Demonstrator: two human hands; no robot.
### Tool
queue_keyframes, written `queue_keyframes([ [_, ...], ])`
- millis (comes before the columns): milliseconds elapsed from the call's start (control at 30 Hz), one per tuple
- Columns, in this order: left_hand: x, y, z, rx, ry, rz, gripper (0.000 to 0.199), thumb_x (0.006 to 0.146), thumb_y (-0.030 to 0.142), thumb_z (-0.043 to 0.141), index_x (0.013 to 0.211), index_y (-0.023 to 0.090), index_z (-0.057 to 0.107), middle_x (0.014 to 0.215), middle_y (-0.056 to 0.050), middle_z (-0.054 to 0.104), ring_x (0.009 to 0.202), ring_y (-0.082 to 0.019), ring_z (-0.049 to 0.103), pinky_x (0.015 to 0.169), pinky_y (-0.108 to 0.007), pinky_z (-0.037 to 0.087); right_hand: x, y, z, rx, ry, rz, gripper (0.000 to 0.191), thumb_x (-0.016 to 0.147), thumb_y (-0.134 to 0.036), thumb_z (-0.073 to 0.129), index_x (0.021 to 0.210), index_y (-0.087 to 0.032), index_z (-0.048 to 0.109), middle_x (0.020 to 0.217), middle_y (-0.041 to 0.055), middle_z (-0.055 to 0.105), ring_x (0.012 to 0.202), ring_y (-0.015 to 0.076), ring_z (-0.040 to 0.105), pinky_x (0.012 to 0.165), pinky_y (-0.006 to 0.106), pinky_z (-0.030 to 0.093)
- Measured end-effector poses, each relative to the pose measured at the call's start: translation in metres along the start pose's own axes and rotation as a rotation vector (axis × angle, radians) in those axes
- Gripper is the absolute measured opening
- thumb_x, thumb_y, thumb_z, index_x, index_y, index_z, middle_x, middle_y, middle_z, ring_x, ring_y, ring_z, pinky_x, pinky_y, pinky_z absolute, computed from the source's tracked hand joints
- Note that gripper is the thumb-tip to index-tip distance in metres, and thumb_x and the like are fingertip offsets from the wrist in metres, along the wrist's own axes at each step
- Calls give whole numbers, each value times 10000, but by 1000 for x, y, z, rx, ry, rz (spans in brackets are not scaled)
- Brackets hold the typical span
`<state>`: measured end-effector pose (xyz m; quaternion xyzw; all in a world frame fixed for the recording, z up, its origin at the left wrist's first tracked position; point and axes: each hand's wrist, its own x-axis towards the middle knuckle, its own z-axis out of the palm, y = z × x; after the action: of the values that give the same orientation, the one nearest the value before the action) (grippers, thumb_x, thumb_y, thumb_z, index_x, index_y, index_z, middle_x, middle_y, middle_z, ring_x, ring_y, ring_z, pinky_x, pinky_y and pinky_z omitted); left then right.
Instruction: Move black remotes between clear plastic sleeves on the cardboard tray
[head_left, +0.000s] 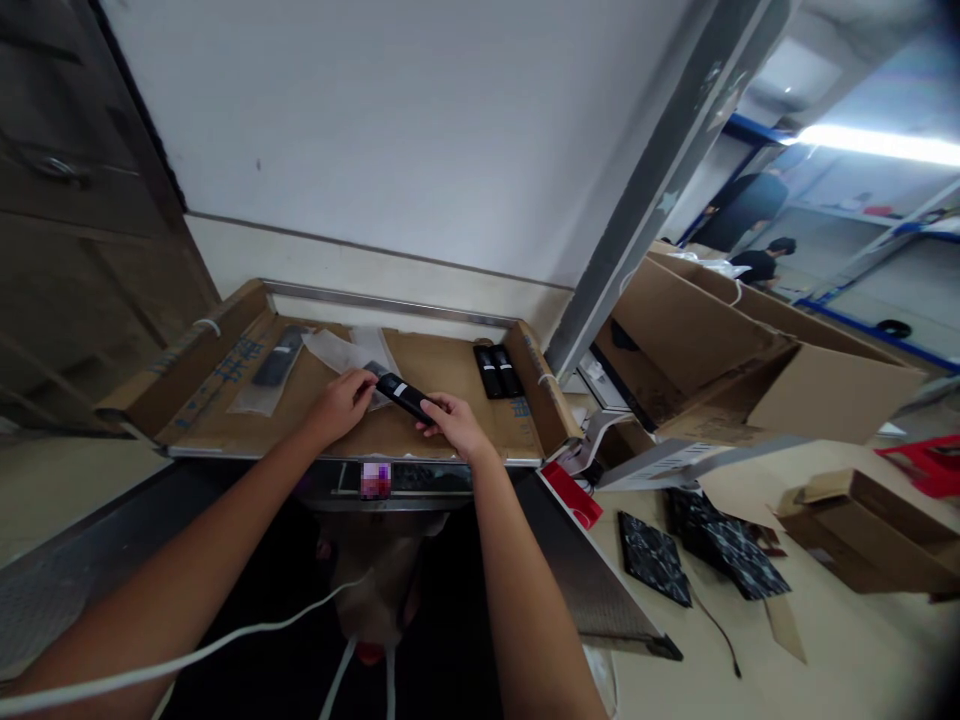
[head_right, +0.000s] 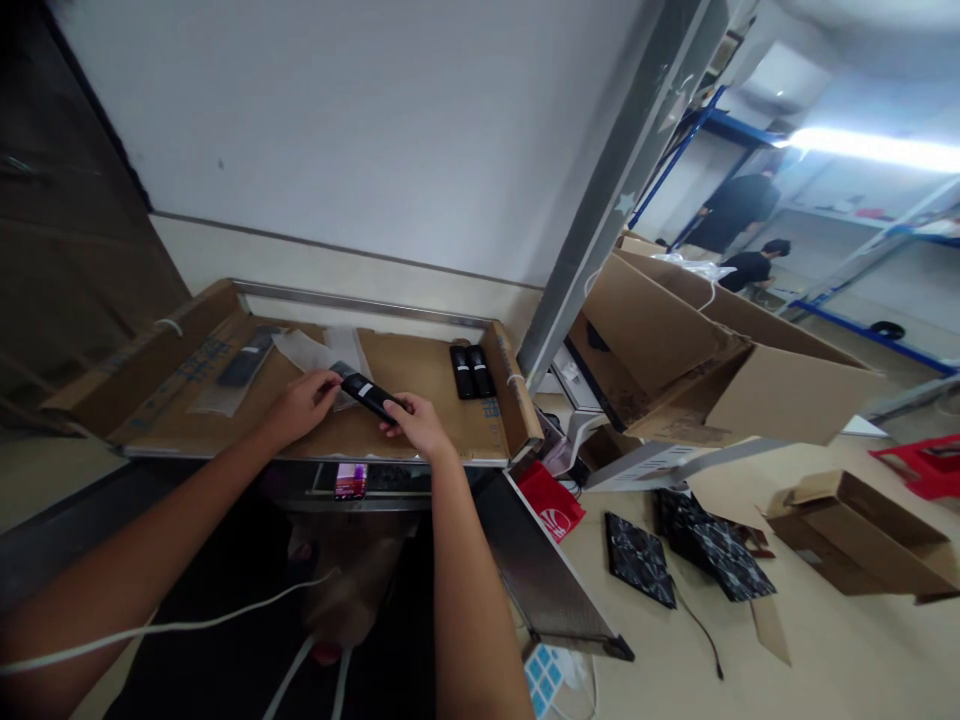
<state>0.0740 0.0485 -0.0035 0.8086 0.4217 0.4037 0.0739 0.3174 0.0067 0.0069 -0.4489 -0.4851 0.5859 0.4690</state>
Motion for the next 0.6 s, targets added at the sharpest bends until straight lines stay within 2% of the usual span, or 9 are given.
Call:
queue_keyframes([
  [200,-2,9,1,-30,-49,78,158,992,250,428,1004,187,573,958,-56,635,915,-195,608,853,-337,484,3,2,12,-78,-110,-59,481,747,-416,786,1145,-159,702,922,37,732,713,128,670,503,170,464],
  [333,-15,32,-6,-52,-11,101,137,1003,226,417,993,194,550,961,-55,623,943,-195,604,866,-328,480,-3,-3,18,-45,-127,-57,483,744,-427,789,1137,-153,719,906,33,732,685,116,648,480,162,411],
  [500,-50,60,-33,-21,21,27,111,1000,224,449,1043,205,550,993,-49,631,936,-189,615,865,-316,480,-45,-2,46,166,-139,51,528,703,-458,833,1116,-145,728,802,21,724,645,128,668,554,204,506],
  [600,-75,65,-43,2,-19,-36,107,998,243,462,1041,214,555,977,-43,635,921,-191,625,845,-310,491,-75,12,72,328,17,132,505,650,-478,865,989,-126,739,780,30,717,617,141,681,565,237,552],
])
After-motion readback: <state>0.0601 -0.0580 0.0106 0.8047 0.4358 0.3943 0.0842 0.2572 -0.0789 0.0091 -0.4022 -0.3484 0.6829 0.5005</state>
